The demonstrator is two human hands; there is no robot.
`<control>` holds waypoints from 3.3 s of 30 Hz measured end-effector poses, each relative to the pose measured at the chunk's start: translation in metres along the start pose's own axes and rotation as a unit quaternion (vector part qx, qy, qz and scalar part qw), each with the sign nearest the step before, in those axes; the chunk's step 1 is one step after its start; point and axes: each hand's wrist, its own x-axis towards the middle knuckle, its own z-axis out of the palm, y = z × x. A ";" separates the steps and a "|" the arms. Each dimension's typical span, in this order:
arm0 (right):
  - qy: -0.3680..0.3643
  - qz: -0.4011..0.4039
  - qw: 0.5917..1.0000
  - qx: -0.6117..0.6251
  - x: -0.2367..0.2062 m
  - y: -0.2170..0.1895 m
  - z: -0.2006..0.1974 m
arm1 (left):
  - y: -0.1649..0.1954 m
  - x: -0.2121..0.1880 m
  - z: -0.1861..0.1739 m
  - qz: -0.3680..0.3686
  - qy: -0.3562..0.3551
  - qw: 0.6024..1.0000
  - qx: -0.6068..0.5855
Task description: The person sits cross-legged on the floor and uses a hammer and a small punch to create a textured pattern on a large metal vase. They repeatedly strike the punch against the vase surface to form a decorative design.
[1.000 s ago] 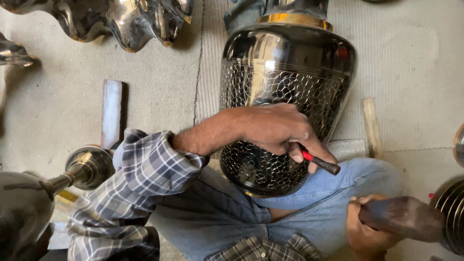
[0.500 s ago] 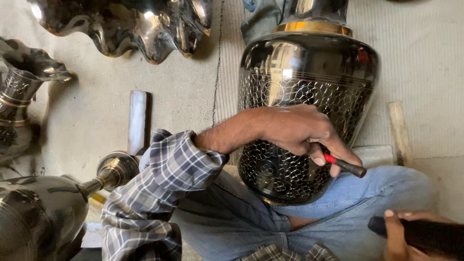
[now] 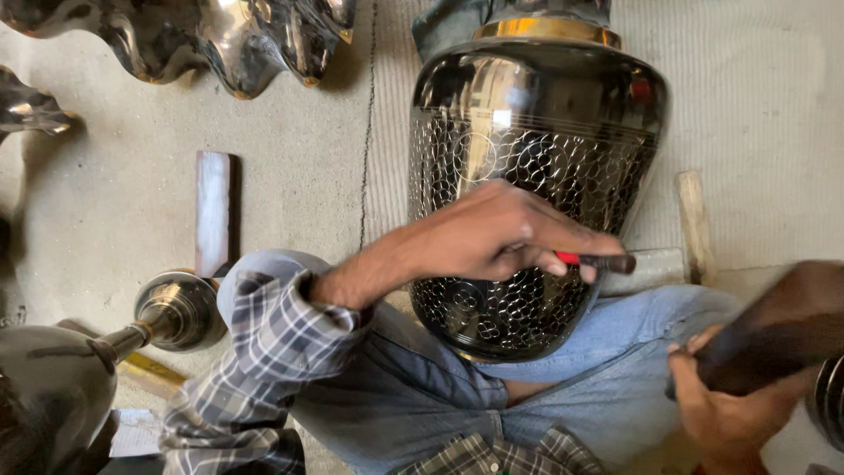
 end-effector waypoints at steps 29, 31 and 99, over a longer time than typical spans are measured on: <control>-0.282 -0.300 0.911 -0.007 0.189 -0.097 -0.029 | 0.032 -0.032 0.064 -0.125 0.429 0.894 0.035; -0.281 -0.312 0.908 -0.012 0.196 -0.104 -0.030 | 0.036 -0.031 0.066 -0.120 0.453 0.883 0.024; -0.212 0.450 0.657 0.566 -0.093 -0.045 0.057 | 0.080 -0.176 0.134 -0.217 0.580 0.773 -0.138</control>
